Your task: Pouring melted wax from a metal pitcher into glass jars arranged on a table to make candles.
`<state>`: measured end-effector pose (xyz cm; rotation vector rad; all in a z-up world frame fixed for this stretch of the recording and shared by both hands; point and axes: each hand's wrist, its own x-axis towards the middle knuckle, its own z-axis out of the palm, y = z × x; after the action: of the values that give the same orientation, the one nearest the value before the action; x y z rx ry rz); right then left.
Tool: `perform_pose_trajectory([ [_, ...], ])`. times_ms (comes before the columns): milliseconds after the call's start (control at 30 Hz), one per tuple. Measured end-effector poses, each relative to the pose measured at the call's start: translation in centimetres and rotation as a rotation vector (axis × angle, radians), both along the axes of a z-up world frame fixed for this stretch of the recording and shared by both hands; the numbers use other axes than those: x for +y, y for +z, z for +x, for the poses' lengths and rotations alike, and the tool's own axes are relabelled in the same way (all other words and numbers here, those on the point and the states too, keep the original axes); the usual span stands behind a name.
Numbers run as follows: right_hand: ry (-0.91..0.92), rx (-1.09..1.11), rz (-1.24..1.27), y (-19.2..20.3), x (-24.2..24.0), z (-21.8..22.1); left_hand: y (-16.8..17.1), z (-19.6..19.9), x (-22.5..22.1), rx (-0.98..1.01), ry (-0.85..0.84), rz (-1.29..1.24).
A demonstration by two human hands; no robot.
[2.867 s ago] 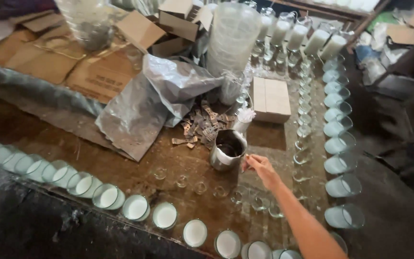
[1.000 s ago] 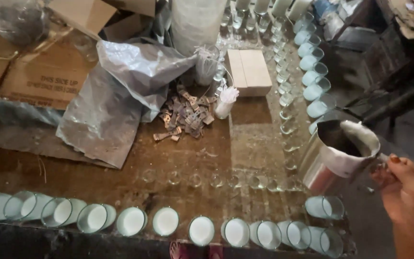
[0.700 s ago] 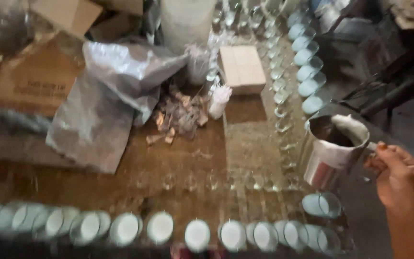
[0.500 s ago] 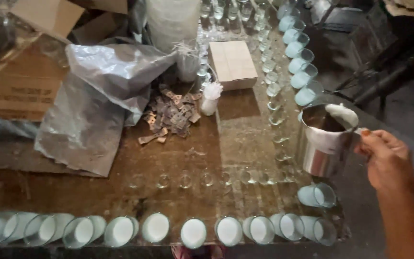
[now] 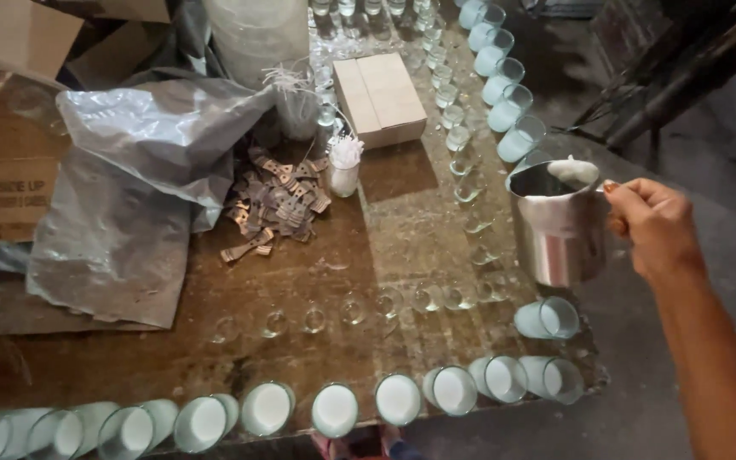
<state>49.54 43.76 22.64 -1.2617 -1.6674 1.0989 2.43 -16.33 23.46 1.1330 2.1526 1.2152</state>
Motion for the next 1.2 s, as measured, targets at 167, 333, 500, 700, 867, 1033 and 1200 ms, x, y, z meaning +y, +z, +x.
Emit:
perform_pose_trajectory([
  [167, 0.045, 0.025, 0.018, 0.2, 1.6, -1.6, 0.7, 8.8, 5.8, 0.269, 0.002, 0.06],
  [333, 0.056, 0.012, 0.003, -0.3, 3.9, -3.8, -2.2, 16.0, 13.4, 0.317, 0.211, 0.125],
  [500, 0.057, -0.018, -0.001, -0.7, 6.1, -5.7, -8.4, 17.8, 19.4, 0.189, -0.198, 0.163],
  [700, 0.084, -0.058, 0.028, -1.8, 9.0, -7.4, -11.4, 20.8, 22.3, 0.119, -0.323, 0.222],
  [867, 0.097, -0.086, 0.003, -2.5, 10.8, -8.4, -14.4, 21.3, 20.0, 0.101, -0.255, 0.137],
  [1033, 0.089, -0.142, -0.025, -2.7, 11.8, -9.5, -15.9, 22.0, 16.8, 0.112, -0.118, 0.112],
  [1200, 0.1, -0.138, -0.046, -2.2, 12.1, -10.5, -14.7, 22.0, 14.5, -0.191, 0.097, -0.244],
])
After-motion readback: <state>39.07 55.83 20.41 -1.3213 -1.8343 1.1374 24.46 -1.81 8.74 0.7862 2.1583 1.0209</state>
